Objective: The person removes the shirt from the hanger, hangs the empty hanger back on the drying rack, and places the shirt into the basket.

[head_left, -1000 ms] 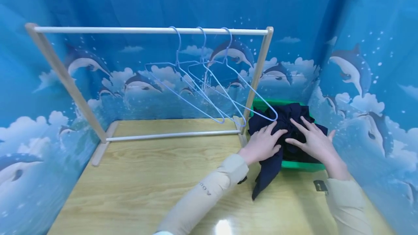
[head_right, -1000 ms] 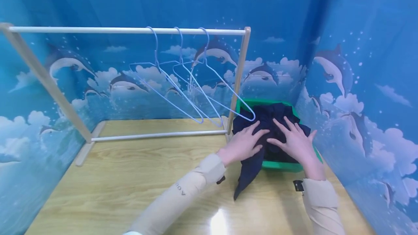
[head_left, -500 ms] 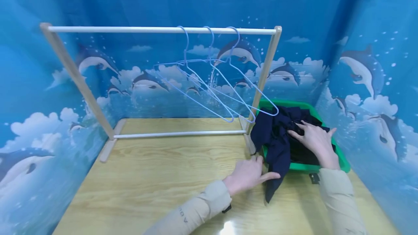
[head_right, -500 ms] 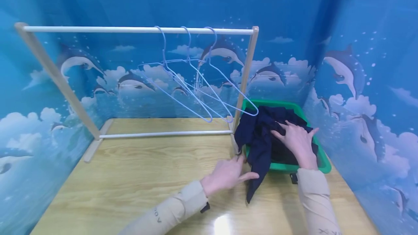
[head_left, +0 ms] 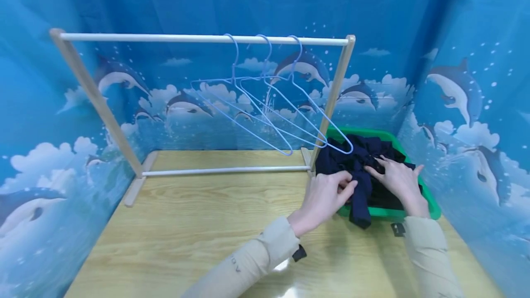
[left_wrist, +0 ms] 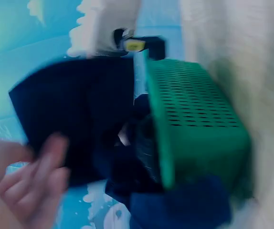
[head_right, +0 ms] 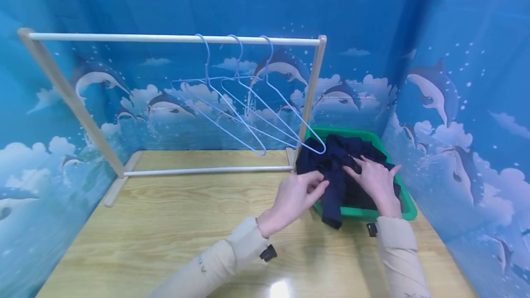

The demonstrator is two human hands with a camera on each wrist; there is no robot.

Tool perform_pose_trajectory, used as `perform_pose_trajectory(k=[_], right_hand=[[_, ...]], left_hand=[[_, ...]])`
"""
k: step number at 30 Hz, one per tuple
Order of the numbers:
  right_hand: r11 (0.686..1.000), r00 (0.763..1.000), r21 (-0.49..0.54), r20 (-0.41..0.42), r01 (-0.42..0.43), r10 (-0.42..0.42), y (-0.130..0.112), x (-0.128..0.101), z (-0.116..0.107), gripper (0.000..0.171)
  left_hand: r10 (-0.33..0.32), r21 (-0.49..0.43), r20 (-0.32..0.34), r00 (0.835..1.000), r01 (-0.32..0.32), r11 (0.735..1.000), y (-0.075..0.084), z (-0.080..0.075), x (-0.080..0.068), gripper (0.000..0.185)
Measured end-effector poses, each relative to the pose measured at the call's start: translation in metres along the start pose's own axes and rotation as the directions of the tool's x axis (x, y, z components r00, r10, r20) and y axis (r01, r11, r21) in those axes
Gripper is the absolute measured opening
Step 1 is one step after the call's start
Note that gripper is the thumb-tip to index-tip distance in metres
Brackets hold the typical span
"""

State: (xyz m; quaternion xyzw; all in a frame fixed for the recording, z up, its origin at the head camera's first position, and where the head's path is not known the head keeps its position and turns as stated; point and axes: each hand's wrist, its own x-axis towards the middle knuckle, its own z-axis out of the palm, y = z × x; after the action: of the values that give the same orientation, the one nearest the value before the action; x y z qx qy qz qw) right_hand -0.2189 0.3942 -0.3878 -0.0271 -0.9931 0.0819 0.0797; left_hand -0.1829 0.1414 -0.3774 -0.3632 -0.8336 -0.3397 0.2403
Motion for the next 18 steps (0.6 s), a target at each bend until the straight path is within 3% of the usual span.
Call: perform_pose_trajectory(k=[2, 4, 5, 7, 9, 10, 12, 15, 17, 18], right_hand=[[1.000, 1.000, 0.001, 0.020, 0.013, -0.013, 0.002, -0.002, -0.002, 0.046], [0.999, 0.998, 0.013, 0.051, 0.030, -0.030, 0.005, -0.004, -0.003, 0.046], [0.999, 0.997, 0.019, 0.062, 0.038, -0.039, 0.006, -0.006, -0.003, 0.046], [0.999, 0.997, 0.035, 0.065, 0.030, -0.032, 0.007, -0.008, -0.003, 0.054], [0.998, 0.997, 0.055, 0.080, 0.014, -0.019, 0.009, -0.010, -0.003, 0.073], [0.998, 0.996, 0.069, 0.088, 0.002, -0.009, 0.009, -0.011, -0.003, 0.079], [0.995, 0.994, 0.100, 0.110, -0.018, 0.007, 0.011, -0.014, -0.004, 0.090], [0.992, 0.989, 0.126, 0.146, -0.018, 0.000, 0.014, -0.020, -0.007, 0.092], [0.993, 0.988, 0.117, 0.153, -0.005, -0.013, 0.017, -0.022, -0.008, 0.089], [0.994, 0.988, 0.106, 0.153, 0.003, -0.019, 0.018, -0.023, -0.009, 0.087]], left_hand=[[0.055, 0.039, -0.131, 0.990, -0.050, 0.998, 0.004, 0.005, 0.013, 0.011], [0.138, 0.183, -0.150, 0.979, -0.110, 0.977, 0.006, 0.018, 0.020, 0.010], [0.183, 0.287, -0.115, 0.976, -0.143, 0.947, 0.006, 0.026, 0.021, 0.010], [0.242, 0.455, 0.017, 0.970, -0.223, 0.862, 0.005, 0.043, 0.022, 0.015], [0.239, 0.524, 0.174, 0.955, -0.295, 0.799, 0.002, 0.058, 0.020, 0.019], [0.213, 0.531, 0.237, 0.948, -0.311, 0.788, 0.000, 0.064, 0.019, 0.020], [0.165, 0.503, 0.322, 0.932, -0.316, 0.804, -0.004, 0.071, 0.019, 0.022], [0.150, 0.422, 0.383, 0.911, -0.317, 0.849, -0.010, 0.070, 0.021, 0.020], [0.180, 0.342, 0.378, 0.908, -0.317, 0.885, -0.014, 0.063, 0.021, 0.019], [0.196, 0.307, 0.353, 0.915, -0.311, 0.899, -0.017, 0.060, 0.021, 0.018]])
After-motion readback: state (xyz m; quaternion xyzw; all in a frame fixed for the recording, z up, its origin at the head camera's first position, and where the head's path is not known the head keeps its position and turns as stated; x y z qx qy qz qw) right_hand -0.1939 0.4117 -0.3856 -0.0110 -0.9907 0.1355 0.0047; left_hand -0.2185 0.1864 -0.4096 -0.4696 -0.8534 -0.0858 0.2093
